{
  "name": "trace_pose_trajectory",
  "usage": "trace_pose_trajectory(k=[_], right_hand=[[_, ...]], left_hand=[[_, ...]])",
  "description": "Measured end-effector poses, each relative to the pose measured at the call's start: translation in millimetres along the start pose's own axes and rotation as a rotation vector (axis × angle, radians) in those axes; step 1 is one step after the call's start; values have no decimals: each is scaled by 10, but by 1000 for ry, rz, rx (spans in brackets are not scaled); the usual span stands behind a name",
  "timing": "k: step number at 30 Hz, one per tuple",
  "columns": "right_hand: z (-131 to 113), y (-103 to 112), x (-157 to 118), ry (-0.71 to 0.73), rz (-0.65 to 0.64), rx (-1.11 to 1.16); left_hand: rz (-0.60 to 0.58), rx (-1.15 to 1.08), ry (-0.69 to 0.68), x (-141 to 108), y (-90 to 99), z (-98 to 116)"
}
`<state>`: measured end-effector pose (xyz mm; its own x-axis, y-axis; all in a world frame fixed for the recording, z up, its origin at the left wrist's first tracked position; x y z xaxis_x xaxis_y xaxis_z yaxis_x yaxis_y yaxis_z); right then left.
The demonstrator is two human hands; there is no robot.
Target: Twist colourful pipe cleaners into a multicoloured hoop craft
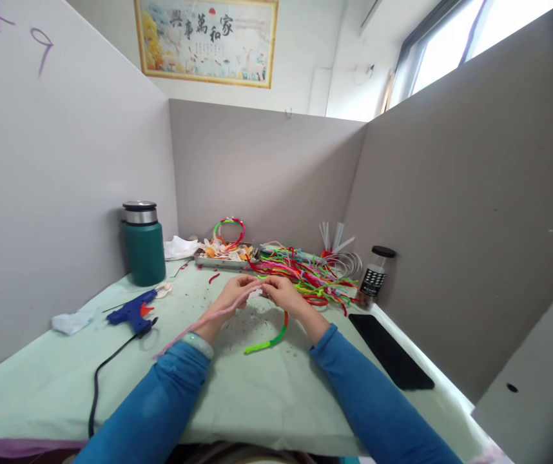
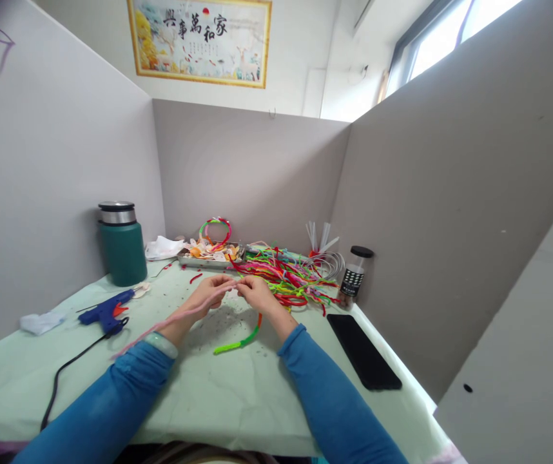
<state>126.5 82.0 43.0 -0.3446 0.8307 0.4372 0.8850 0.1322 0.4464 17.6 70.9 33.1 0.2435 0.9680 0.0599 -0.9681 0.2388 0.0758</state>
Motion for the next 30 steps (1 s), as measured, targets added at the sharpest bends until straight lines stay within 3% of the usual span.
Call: trace_pose_trajectory(k=[6, 16, 21, 30], right_hand=[[19, 6, -6, -5, -2, -12], [75, 6, 19, -18, 18, 12], [98, 10, 27, -28, 17, -8], [130, 9, 28, -38, 30, -20]], left_hand=[[0, 78, -42, 59, 32, -20], [130, 401, -314, 69, 82, 154], [235, 519, -357, 37, 92, 169], [246, 757, -495, -2, 0, 209]])
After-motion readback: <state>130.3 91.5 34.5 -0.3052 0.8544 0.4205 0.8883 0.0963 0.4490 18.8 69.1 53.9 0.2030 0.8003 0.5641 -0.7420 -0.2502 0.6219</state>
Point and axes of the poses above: each hand's wrist, its own x-axis towards the middle knuckle, its own y-axis out of the back of the hand, z = x × y, the point moved 9 cm from there along x, towards the middle knuckle, and after that the axes turned 4 degrees about y, right-handed, at the moved point
